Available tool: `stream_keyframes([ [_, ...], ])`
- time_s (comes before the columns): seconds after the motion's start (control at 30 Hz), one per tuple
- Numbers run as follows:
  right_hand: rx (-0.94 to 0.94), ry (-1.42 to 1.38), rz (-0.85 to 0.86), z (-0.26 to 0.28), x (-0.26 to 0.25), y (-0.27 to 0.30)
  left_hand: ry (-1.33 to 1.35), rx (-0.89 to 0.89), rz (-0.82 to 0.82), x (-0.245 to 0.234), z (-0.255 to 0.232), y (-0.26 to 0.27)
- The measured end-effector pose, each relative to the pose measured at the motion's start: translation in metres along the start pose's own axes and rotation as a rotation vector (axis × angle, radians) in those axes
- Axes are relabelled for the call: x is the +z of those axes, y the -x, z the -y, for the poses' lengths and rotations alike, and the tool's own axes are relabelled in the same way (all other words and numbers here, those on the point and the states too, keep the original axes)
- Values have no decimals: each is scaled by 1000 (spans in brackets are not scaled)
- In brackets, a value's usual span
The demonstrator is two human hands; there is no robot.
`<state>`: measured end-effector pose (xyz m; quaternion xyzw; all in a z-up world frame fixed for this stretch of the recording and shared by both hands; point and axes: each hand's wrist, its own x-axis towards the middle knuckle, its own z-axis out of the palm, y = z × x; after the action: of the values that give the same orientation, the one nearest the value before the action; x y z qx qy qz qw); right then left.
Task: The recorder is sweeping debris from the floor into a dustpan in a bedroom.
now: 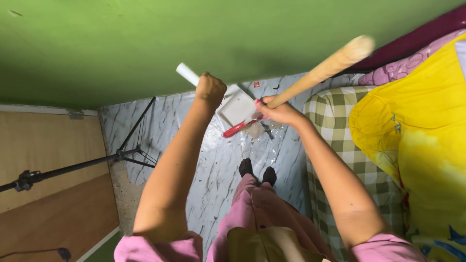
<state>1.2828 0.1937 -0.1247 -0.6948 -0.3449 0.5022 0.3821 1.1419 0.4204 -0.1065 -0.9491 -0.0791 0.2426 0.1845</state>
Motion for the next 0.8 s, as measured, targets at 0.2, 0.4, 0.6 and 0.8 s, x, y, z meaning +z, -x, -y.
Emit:
stream_keyframes([
  [0.2, 9, -67, -301, 25, -59, 79, 495, -322, 97, -38, 14, 54],
  [0.4, -131, -266, -466, 10, -92, 129, 646, -561, 67, -26, -7, 102],
  [0.6, -17, -837, -192, -82, -92, 143, 708, -657, 68, -33, -27, 120],
  [0.8, 404, -1348, -326, -91, -78, 154, 761, -675, 61, -21, -55, 124],
])
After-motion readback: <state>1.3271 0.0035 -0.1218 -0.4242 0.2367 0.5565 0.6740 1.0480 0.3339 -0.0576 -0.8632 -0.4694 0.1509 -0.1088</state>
